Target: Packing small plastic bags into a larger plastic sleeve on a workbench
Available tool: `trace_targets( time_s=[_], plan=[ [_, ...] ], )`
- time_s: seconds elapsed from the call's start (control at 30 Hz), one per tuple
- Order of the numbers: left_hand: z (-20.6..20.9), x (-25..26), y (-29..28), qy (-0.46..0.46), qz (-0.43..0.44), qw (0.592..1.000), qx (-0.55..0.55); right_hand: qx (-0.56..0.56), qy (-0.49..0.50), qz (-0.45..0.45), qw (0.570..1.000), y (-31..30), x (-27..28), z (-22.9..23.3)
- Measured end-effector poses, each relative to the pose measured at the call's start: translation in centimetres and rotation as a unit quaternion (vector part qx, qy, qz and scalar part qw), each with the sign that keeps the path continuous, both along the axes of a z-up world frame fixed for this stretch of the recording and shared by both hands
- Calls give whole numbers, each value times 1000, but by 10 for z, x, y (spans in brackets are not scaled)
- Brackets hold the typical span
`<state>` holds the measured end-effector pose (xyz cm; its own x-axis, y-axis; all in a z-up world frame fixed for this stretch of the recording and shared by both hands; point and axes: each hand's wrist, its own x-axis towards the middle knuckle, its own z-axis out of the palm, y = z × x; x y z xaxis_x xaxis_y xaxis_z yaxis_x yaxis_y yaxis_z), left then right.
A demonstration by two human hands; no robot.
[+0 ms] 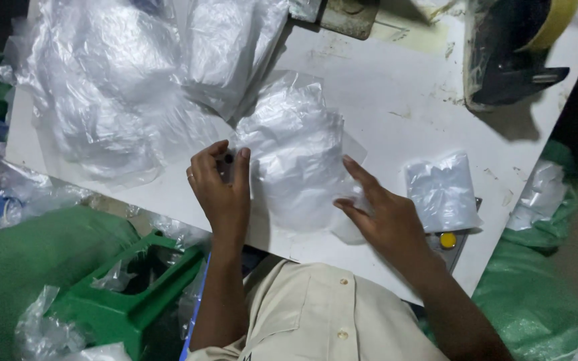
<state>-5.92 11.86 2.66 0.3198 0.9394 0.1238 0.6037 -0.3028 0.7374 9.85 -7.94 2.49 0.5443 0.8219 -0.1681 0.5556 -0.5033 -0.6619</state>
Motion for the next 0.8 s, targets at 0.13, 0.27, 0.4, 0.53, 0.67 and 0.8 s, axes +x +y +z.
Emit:
trace_targets(
  time_s=[0.13,0.27,0.4,0.53,0.67,0.8],
  plan=[
    [-29,-1,9,6,-33,996,80,-18,-62,47,997,31,-9,17],
    [-46,4,11,21,-27,994,107,-42,-70,21,996,15,-9,-7],
    [-47,13,10,59,-64,991,99,-60,-61,39,996,5,-15,-9],
    [-49,19,16,111,-109,988,4,-5,89,-26,996,-2,-9,-4],
    [-20,17,8,77,-136,987,-34,201,334,-365,845,-5,-12,23],
    [18,-5,-19,-74,-184,941,-276,340,399,-531,666,-5,17,47]
  ],
)
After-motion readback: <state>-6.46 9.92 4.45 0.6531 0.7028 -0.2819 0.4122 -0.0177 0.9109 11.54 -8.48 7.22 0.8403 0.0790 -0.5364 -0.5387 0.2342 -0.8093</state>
